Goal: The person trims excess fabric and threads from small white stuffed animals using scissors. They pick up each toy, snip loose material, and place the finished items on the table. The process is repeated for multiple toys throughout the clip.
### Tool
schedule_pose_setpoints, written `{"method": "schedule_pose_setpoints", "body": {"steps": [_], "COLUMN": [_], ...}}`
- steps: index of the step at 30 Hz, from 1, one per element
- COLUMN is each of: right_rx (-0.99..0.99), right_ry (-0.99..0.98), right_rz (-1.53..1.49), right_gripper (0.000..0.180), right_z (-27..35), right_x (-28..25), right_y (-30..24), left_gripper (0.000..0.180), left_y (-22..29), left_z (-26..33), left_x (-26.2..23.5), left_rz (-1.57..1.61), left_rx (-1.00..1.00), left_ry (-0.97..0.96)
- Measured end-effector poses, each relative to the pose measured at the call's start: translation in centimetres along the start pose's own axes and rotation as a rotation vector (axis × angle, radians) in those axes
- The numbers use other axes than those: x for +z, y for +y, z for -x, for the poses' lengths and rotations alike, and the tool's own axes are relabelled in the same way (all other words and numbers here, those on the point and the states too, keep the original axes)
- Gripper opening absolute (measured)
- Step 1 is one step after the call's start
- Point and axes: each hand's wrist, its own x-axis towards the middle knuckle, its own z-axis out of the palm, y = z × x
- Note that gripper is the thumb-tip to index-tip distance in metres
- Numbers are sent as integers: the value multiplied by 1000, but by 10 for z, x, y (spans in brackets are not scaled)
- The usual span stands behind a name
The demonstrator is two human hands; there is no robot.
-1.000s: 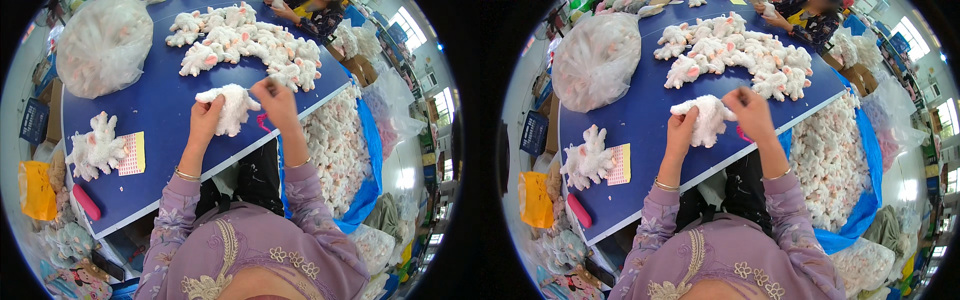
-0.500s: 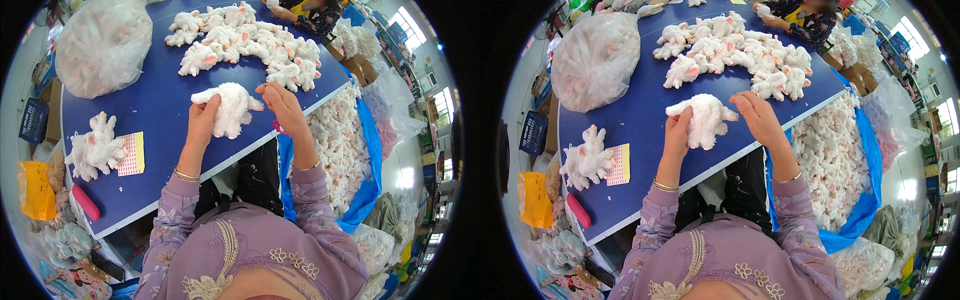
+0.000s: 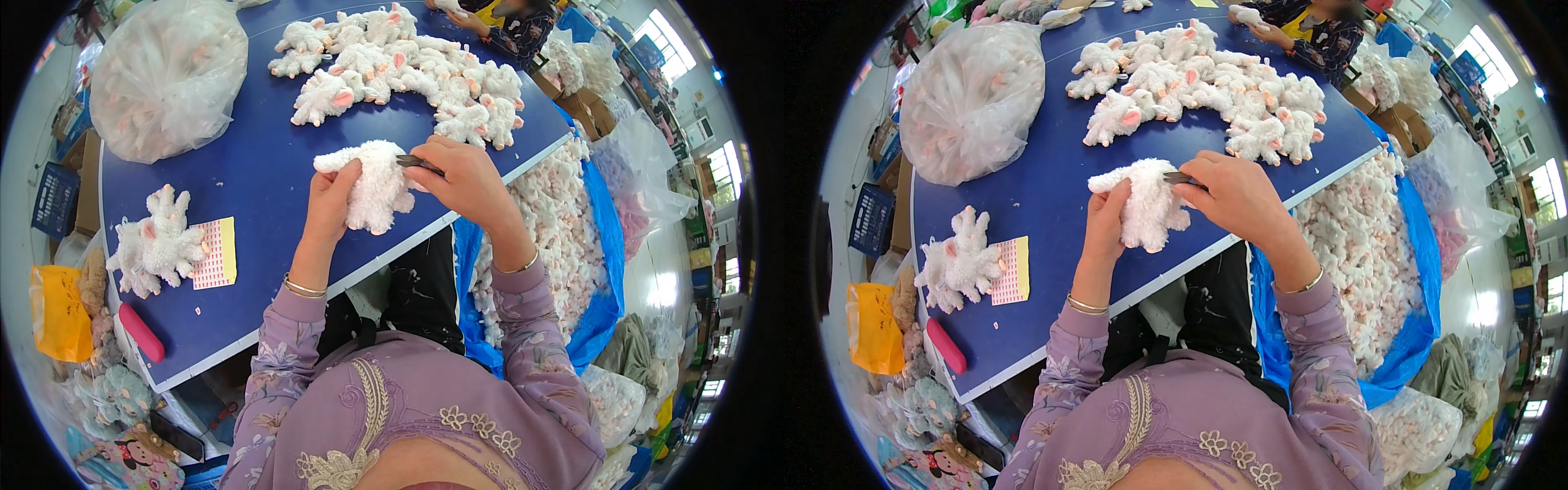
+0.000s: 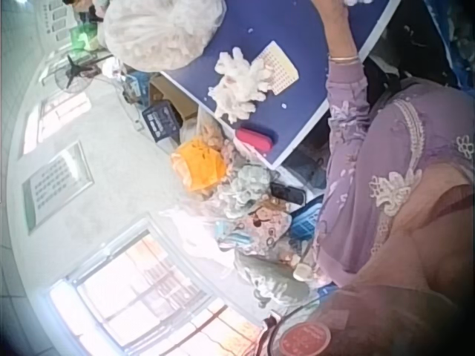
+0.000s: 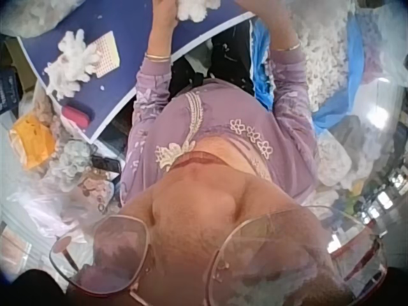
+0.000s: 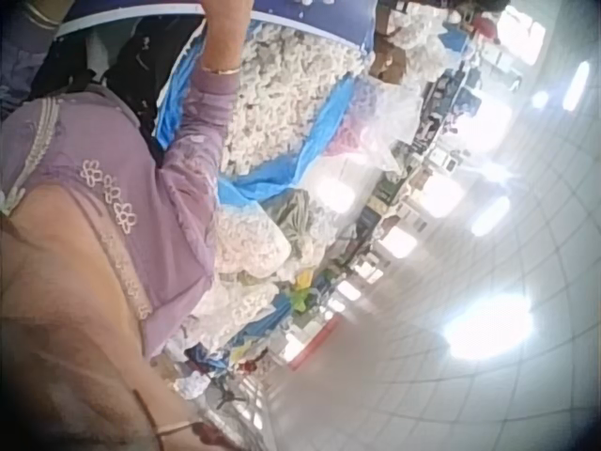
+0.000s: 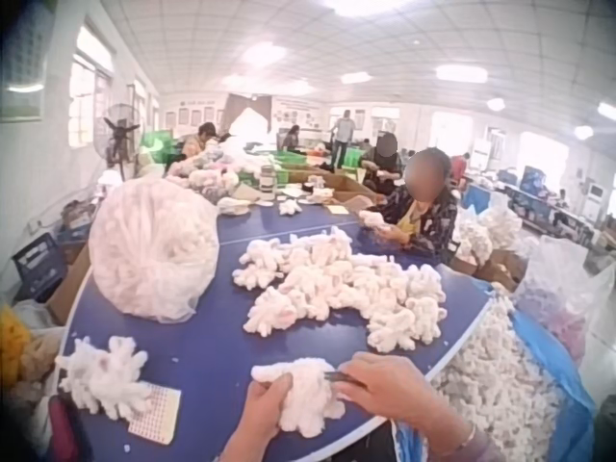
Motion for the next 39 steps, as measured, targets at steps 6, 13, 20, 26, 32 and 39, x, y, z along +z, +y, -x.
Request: {"method": "schedule_pose_setpoints", "body": {"steps": [6,13,20,26,32,39], "right_rx": [0,-26,-68,20,246,217], "right_ry": [-13,-16,-22,44,82,475], "right_rz": [-34,-89,-202,-431,-578,-669], "right_gripper": [20,19,17,11,16,12], "right_z": [0,-2,-4,2,11,5], "right_x": [-1,2,8,8,9,29], "right_y": [-1,-1,4,5,-2,13], "left_gripper": [24,23,21,22,22,15], "left_y": [1,-1,-1,3,2,-7], "left_z": [1,0,1,2,3,-2], "left_x": [0,-2,-1,4,6,-5], "left_rz": [-16,-17,-16,-29,-70,-180], "left_rx": [-8,-16,-34,-17,-29,67], "left_ry": [5,-15,5,40,67,26]}}
